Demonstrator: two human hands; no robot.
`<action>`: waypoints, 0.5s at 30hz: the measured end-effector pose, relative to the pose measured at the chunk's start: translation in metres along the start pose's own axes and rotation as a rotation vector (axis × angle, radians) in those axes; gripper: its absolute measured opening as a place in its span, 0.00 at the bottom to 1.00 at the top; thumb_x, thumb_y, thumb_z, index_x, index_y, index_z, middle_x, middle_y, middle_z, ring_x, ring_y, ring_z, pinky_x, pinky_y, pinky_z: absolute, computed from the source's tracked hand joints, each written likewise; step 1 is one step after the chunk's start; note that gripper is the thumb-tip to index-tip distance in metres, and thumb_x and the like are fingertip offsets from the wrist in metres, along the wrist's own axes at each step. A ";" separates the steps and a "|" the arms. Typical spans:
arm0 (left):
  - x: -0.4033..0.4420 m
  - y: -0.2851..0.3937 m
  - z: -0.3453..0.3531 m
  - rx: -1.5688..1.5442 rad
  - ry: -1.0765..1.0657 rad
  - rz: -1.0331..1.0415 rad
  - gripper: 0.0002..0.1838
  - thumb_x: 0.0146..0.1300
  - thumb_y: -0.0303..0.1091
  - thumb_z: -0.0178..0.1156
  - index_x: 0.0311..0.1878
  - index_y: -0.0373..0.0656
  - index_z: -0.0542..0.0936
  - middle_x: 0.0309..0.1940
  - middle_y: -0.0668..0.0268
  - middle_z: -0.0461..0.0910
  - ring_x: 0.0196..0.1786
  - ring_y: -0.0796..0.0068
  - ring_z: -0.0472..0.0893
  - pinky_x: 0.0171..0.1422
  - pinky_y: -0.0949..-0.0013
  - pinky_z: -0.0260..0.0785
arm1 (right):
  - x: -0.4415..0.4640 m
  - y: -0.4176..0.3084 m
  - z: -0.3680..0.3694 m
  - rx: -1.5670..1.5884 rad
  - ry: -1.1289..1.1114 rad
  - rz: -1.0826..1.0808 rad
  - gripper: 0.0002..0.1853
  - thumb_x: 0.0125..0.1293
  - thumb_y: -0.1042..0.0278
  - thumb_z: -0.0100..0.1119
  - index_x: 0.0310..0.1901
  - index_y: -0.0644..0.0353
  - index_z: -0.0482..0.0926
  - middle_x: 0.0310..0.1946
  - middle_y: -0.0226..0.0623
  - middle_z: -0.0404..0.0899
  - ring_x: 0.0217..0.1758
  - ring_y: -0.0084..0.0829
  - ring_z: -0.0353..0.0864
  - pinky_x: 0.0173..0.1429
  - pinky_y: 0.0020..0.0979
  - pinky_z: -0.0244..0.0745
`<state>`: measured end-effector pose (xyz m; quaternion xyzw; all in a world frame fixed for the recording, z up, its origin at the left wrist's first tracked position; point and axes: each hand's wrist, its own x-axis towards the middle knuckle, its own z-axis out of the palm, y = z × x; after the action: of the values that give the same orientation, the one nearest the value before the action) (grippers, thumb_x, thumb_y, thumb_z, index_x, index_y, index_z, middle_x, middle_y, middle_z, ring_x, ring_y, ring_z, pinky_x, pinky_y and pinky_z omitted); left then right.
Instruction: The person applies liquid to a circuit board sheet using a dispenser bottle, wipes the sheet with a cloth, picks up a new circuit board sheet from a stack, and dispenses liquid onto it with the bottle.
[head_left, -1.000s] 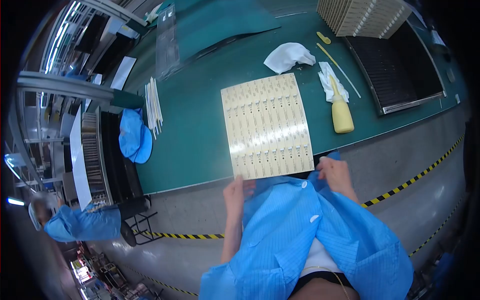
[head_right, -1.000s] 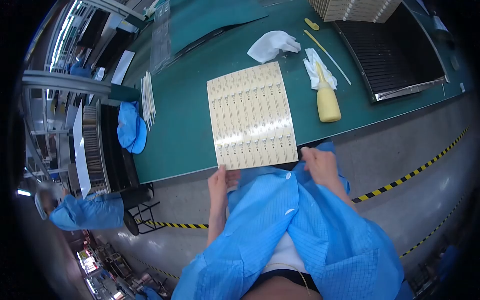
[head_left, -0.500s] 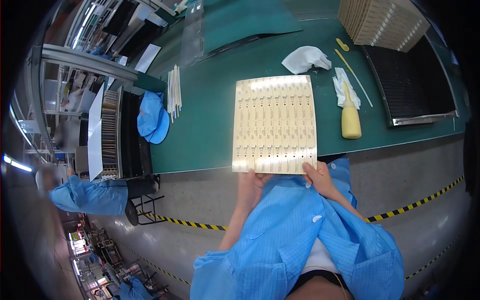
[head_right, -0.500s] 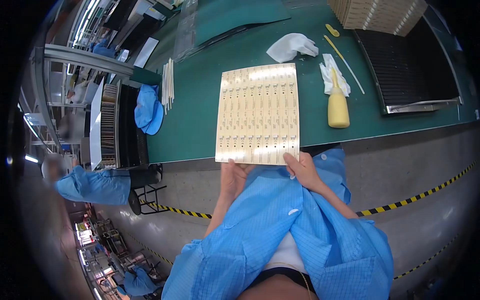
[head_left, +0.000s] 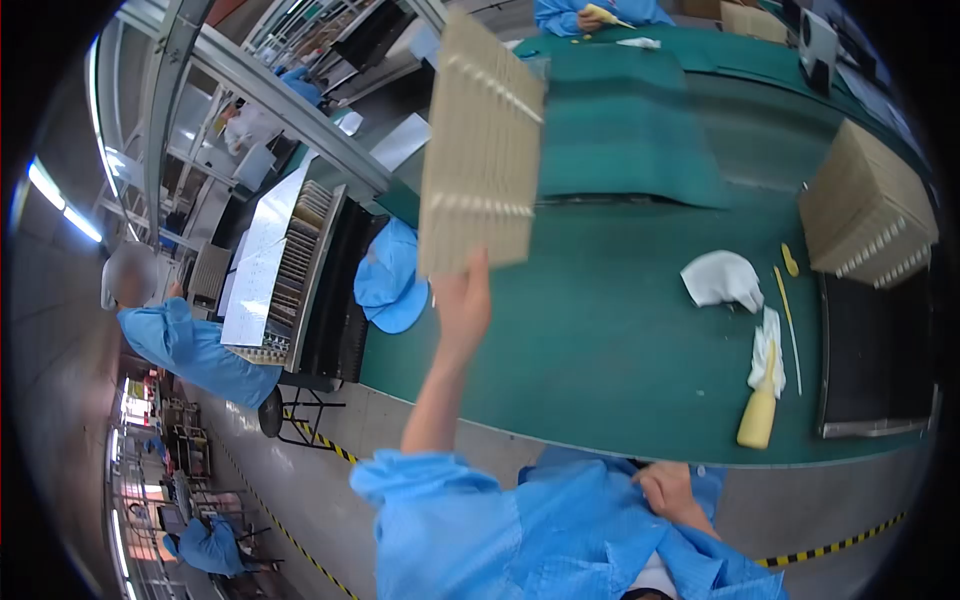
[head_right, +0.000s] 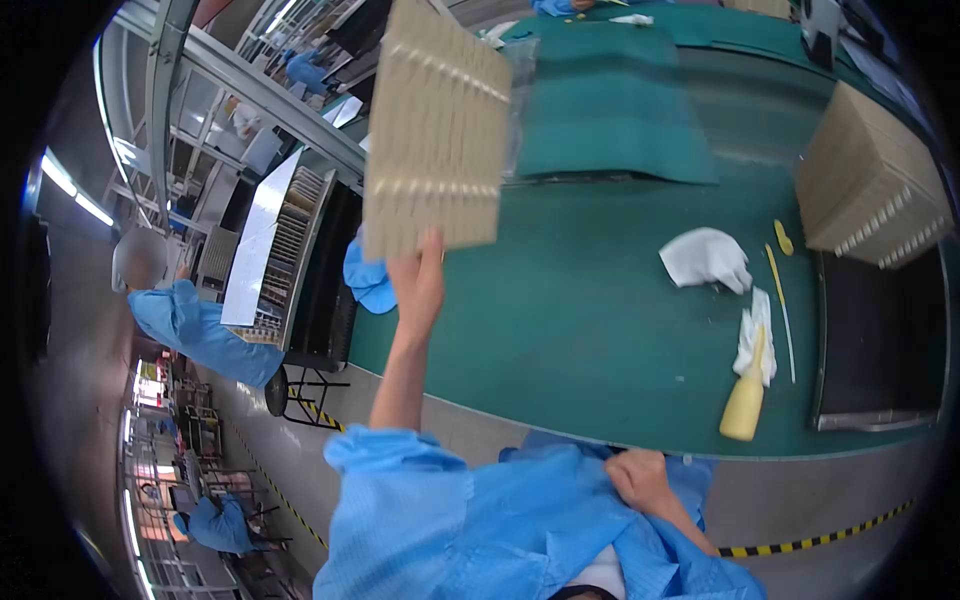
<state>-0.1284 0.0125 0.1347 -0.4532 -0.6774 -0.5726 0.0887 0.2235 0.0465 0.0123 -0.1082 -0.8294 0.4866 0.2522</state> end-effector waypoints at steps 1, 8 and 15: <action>0.032 -0.015 0.004 0.224 -0.049 0.035 0.15 0.60 0.27 0.48 0.50 0.33 0.69 0.33 0.51 0.77 0.34 0.58 0.78 0.38 0.64 0.68 | 0.006 -0.001 -0.004 -0.086 -0.001 -0.130 0.09 0.54 0.69 0.50 0.21 0.60 0.76 0.15 0.36 0.71 0.18 0.34 0.69 0.28 0.32 0.66; 0.190 -0.160 0.047 1.334 -0.257 0.460 0.08 0.48 0.24 0.53 0.34 0.40 0.69 0.19 0.62 0.74 0.25 0.64 0.79 0.25 0.65 0.72 | 0.052 0.024 0.006 -0.358 0.231 -0.301 0.15 0.58 0.59 0.49 0.21 0.61 0.75 0.13 0.34 0.63 0.16 0.34 0.64 0.24 0.34 0.61; 0.209 -0.273 0.059 1.289 -0.420 0.282 0.08 0.46 0.22 0.55 0.31 0.34 0.69 0.21 0.54 0.75 0.24 0.58 0.79 0.24 0.63 0.73 | 0.031 0.043 0.010 -0.476 -0.386 0.266 0.14 0.51 0.52 0.53 0.38 0.47 0.77 0.22 0.30 0.73 0.30 0.34 0.70 0.39 0.38 0.63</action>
<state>-0.4201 0.1883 0.0596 -0.4952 -0.8199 0.0611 0.2808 0.1890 0.0742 -0.0192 -0.1772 -0.9309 0.3194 -0.0075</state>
